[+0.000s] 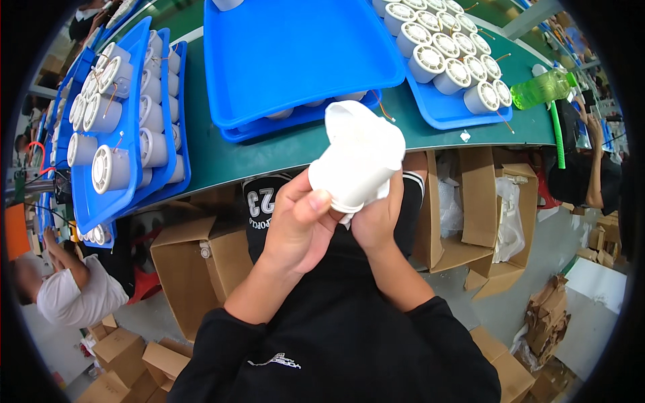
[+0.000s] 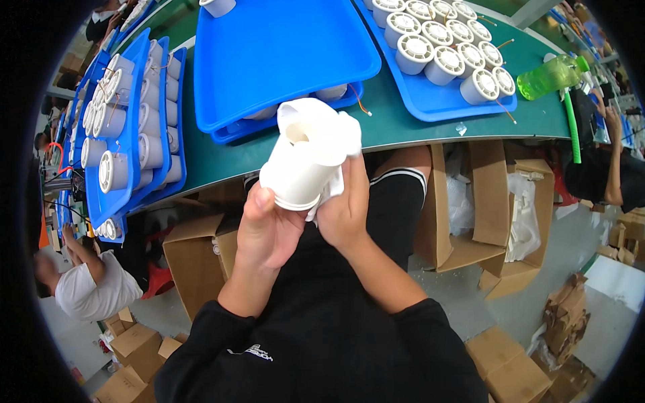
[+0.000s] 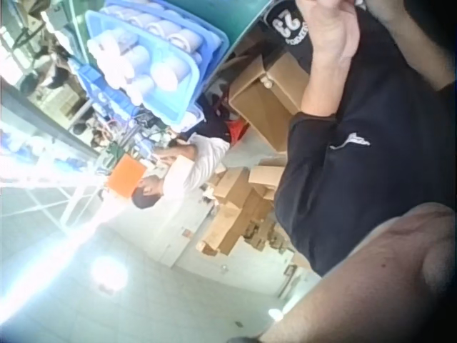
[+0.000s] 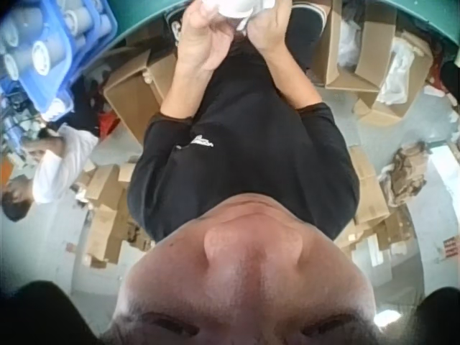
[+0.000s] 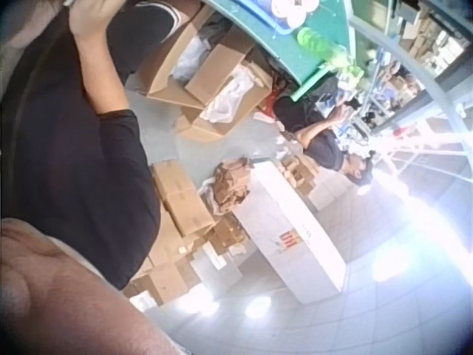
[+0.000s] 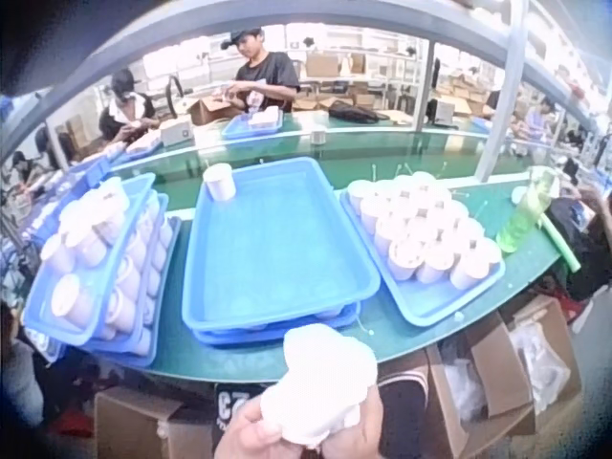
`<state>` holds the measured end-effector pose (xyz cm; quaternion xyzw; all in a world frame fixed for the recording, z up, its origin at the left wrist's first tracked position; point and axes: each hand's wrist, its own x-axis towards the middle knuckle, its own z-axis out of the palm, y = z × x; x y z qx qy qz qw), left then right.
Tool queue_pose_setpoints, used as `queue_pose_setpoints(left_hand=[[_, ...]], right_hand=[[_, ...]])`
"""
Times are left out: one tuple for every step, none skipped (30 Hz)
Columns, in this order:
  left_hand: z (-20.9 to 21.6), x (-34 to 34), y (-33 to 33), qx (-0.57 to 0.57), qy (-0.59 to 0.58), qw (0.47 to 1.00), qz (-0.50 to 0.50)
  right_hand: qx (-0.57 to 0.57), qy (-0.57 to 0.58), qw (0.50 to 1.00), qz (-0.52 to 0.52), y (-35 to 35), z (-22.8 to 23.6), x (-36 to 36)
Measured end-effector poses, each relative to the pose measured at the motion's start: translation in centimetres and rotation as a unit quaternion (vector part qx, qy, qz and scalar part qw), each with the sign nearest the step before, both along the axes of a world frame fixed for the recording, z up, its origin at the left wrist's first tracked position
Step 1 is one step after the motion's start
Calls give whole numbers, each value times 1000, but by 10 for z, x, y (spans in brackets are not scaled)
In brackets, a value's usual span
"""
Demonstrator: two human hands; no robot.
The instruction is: Cleaning electronic components with a cloth at an assembly line.
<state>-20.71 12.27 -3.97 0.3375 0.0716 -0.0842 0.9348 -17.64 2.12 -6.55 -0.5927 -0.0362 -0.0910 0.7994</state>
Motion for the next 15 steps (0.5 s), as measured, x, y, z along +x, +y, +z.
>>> queue_pose_setpoints(left_hand=[[1, 1, 0, -21, 15, 1000, -5], [1, 3, 1, -41, 30, 999, -11], [-4, 4, 2, -54, 32, 998, -13], [-3, 6, 1, -52, 36, 998, -14], [-1, 9, -1, -76, 42, 996, 0], [0, 12, -3, -101, 46, 994, 15], [-2, 13, -4, -127, 38, 991, 9], [-3, 14, -6, -124, 40, 991, 9], [-4, 16, -8, -142, 43, 989, 9], [-5, 17, -11, -159, 45, 986, 9], [-2, 17, -14, -147, 51, 988, 7], [-2, 17, -17, -146, 51, 988, 8], [-3, 16, -19, -139, 50, 989, 4], [-3, 16, -21, -132, 49, 990, -1], [-3, 15, -24, -98, 33, 995, -3]], right_hand=[[-4, 5, 1000, 20, -4, 1, 6], [-7, 10, 999, 39, -7, 2, 11], [11, 13, 998, 56, -9, 3, 16], [7, 3, 997, 75, -12, 0, 21], [-19, -2, 997, 79, -15, 2, 27], [-45, -9, 995, 85, -17, 6, 32], [-43, -7, 995, 85, -19, 9, 37], [-55, -7, 995, 81, -21, 12, 40], [-68, -9, 995, 78, -23, 15, 42], [-67, -8, 995, 78, -25, 17, 42], [-30, 7, 996, 82, -26, 19, 42], [8, 23, 996, 86, -27, 21, 40], [34, 28, 996, 75, -26, 23, 38], [35, 28, 996, 76, -27, 21, 37], [20, 17, 997, 73, -31, 18, 37]])
